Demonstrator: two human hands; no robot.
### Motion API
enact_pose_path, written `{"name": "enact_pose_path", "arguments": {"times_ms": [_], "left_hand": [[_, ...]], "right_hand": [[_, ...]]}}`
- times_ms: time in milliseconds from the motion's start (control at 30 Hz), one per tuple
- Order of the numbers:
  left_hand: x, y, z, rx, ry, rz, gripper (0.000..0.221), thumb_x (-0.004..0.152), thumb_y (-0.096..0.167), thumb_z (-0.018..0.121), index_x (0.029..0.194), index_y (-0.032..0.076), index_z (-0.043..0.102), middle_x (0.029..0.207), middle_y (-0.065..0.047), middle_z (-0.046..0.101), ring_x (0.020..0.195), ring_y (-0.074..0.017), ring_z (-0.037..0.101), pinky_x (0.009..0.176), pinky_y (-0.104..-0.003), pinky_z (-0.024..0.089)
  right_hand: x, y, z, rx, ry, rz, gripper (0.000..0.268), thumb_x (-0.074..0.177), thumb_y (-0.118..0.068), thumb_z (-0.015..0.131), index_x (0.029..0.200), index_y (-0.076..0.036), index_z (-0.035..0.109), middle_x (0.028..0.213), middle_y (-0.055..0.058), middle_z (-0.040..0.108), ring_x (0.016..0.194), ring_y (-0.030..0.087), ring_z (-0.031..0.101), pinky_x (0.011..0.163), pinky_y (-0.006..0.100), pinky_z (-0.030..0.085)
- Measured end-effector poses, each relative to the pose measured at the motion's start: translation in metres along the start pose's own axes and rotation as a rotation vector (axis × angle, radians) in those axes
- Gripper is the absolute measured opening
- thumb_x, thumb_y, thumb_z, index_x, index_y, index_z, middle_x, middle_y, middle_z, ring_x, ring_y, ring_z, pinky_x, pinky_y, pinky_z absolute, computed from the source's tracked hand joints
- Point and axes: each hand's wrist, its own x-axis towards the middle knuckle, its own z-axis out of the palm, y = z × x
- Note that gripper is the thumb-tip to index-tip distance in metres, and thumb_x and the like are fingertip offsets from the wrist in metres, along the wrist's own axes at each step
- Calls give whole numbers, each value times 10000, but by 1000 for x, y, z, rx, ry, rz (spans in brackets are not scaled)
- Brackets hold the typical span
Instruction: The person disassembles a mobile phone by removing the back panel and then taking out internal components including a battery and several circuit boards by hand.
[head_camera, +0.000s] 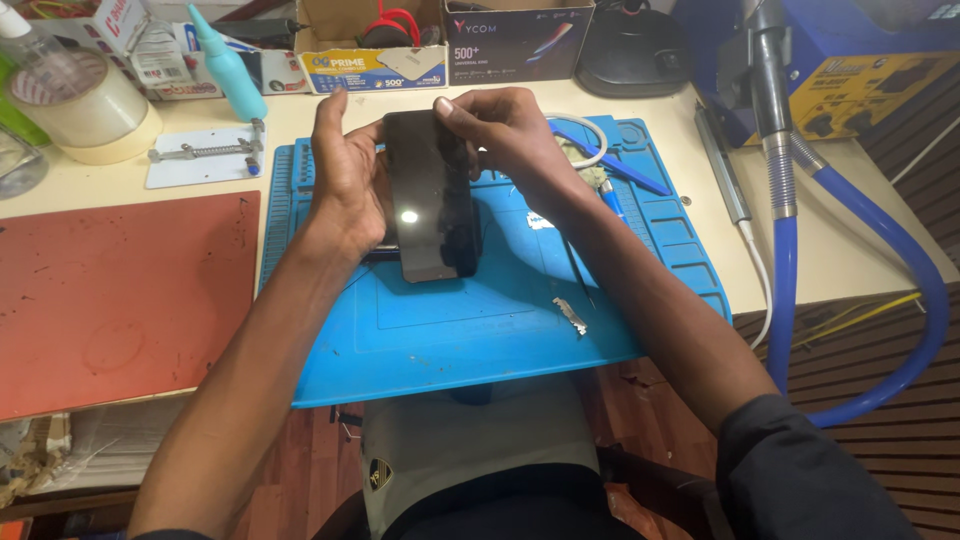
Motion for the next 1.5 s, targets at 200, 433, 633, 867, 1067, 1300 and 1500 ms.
{"name": "enact_pose_path", "arguments": {"times_ms": [200, 433, 633, 867, 1067, 1300, 1500], "left_hand": [[0, 0, 0, -29, -1, 15, 1099, 841, 824, 217, 1380, -54, 602, 1178, -203, 738, 1109, -276, 748, 990, -455, 627], [-9, 4, 18, 241, -23, 141, 667, 1031, 582, 429, 1205, -15, 670, 1029, -151, 744, 932, -210, 732, 831, -361, 631], [-19, 3, 27, 472, 23, 270, 332, 1091, 287, 540, 1116, -3, 700, 916, -67, 676, 799, -129, 647, 672, -291, 576], [-23, 9, 26, 308, -46, 271, 285, 1036, 235, 561, 1108, -3, 701, 990, -94, 718, 902, -145, 691, 810, -287, 604], [-22, 7, 24, 298, 102, 265, 330, 923, 320, 567, 1050, 48, 703, 940, -83, 710, 925, -192, 689, 688, -327, 594], [-8, 2, 18, 312, 292, 104, 274, 807, 329, 585, 967, 123, 669, 858, -39, 690, 789, -180, 705, 521, -363, 590], [-14, -2, 21, 655, 104, 294, 190, 880, 212, 730, 908, 42, 650, 766, -94, 732, 657, -131, 697, 561, -276, 548]], "right_hand": [[-1, 1, 0, 105, -42, 43, 363, 1044, -369, 606, 887, -52, 688, 757, -10, 634, 690, 73, 582, 643, 261, 514], [-1, -6, -3, -20, 44, 28, 361, 987, -372, 672, 882, -32, 733, 729, -10, 621, 666, 73, 576, 576, 263, 482], [-6, -12, -4, -182, 83, -52, 372, 966, -357, 684, 846, -17, 778, 662, 2, 621, 620, 77, 548, 534, 244, 395], [-10, -23, -3, -118, 28, 28, 406, 1000, -353, 698, 884, 34, 737, 728, 20, 623, 662, 84, 554, 592, 254, 436], [-9, -27, 2, -160, -2, 86, 430, 937, -397, 719, 1105, -2, 741, 937, 23, 738, 878, 75, 688, 720, 213, 558], [-5, -18, -8, -169, -116, 87, 415, 814, -208, 855, 1099, 35, 675, 900, 76, 728, 794, 139, 751, 715, 268, 611], [-3, -17, -19, -242, -206, 103, 347, 836, -183, 870, 974, 79, 690, 823, 91, 700, 752, 136, 688, 678, 281, 573]]}}
